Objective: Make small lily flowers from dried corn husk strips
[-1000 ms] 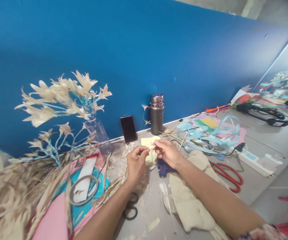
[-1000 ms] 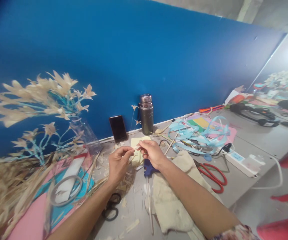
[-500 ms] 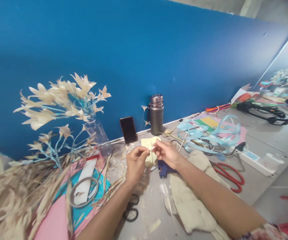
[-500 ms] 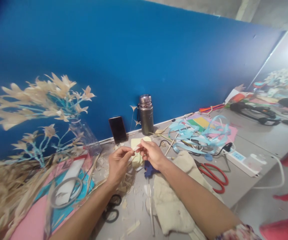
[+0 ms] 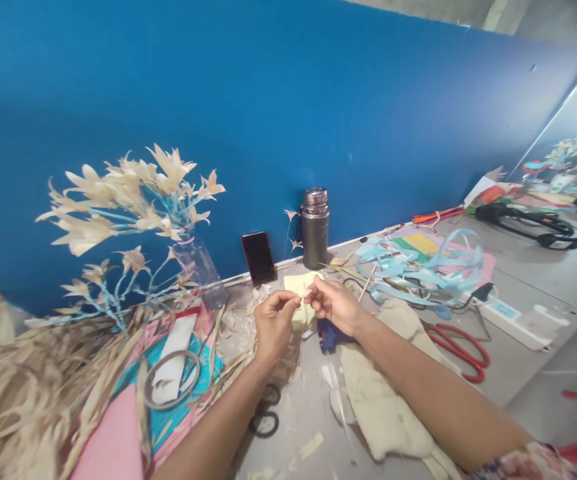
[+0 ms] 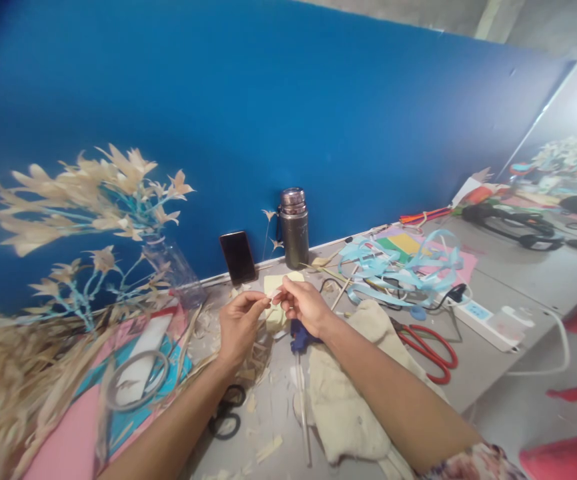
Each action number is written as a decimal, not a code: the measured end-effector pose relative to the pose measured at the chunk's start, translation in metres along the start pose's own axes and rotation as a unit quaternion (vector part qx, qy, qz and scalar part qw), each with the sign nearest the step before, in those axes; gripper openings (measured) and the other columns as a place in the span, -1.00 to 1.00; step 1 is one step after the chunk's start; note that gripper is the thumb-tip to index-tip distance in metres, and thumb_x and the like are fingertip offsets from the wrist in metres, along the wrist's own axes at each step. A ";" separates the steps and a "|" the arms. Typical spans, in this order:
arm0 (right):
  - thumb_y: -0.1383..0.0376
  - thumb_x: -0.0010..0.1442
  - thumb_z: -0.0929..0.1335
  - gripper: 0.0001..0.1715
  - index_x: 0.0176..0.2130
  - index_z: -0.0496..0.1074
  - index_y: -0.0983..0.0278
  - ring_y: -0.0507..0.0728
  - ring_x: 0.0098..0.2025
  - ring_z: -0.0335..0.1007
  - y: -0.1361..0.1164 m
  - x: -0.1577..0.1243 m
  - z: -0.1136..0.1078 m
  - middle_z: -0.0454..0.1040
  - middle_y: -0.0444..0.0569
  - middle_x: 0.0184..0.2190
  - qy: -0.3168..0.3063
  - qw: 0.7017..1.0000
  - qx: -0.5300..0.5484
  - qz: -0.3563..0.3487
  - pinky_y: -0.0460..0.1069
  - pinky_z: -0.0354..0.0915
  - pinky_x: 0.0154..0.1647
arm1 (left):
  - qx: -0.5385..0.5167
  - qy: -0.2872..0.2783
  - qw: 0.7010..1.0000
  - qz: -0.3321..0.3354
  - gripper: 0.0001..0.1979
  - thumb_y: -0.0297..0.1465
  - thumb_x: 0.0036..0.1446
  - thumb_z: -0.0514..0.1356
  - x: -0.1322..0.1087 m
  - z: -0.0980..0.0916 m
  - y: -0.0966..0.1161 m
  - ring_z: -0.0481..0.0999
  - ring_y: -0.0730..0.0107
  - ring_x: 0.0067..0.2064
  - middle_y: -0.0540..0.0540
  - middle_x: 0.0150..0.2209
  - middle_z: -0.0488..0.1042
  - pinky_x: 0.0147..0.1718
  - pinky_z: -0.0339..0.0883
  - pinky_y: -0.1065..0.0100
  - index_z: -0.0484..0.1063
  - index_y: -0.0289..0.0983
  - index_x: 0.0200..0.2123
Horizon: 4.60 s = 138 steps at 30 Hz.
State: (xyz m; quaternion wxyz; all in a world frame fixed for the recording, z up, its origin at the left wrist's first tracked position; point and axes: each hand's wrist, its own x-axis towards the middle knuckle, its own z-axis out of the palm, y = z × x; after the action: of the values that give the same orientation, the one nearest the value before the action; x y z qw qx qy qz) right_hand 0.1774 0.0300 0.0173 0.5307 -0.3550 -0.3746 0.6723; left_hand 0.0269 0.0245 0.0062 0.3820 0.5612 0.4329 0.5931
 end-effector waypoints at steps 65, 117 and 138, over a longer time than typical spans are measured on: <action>0.19 0.21 0.35 -0.75 -0.26 0.57 0.30 0.04 -0.47 0.32 -0.004 0.025 0.018 0.54 -0.03 -0.42 -0.066 0.773 -0.625 -0.082 -0.09 0.16 -0.50 | -0.270 0.017 0.917 -0.294 -0.66 -0.37 -0.22 0.52 -0.061 -0.115 0.027 0.36 0.60 -0.59 0.00 -0.49 0.50 -0.60 0.20 0.55 0.45 -0.33 -0.42; 0.24 0.15 0.42 -0.92 -0.36 0.47 0.20 0.09 -0.35 0.43 0.062 -0.064 0.066 0.51 -0.10 -0.41 -0.050 0.932 -0.323 -0.156 -0.04 0.36 -0.30 | -0.356 0.019 0.861 -0.363 -0.84 -0.55 -0.13 0.45 -0.097 -0.082 0.022 0.52 0.45 -0.51 -0.13 -0.52 0.54 -0.49 0.45 0.48 0.54 -0.42 -0.43; 0.37 0.16 0.38 -0.93 -0.39 0.42 0.24 0.01 -0.46 0.27 0.062 -0.065 0.060 0.42 -0.16 -0.46 -0.097 0.870 -0.436 -0.210 -0.09 0.20 -0.40 | -0.196 0.064 0.948 -0.244 -0.87 -0.39 -0.09 0.40 -0.092 -0.091 0.019 0.34 0.56 -0.58 0.01 -0.57 0.47 -0.54 0.21 0.49 0.55 -0.31 -0.44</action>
State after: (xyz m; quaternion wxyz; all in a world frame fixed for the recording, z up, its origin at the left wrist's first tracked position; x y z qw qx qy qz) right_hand 0.1094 -0.0508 -0.0041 0.4111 -0.3963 -0.7452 0.3444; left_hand -0.0562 -0.0761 -0.0059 0.5892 0.3135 0.4551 0.5894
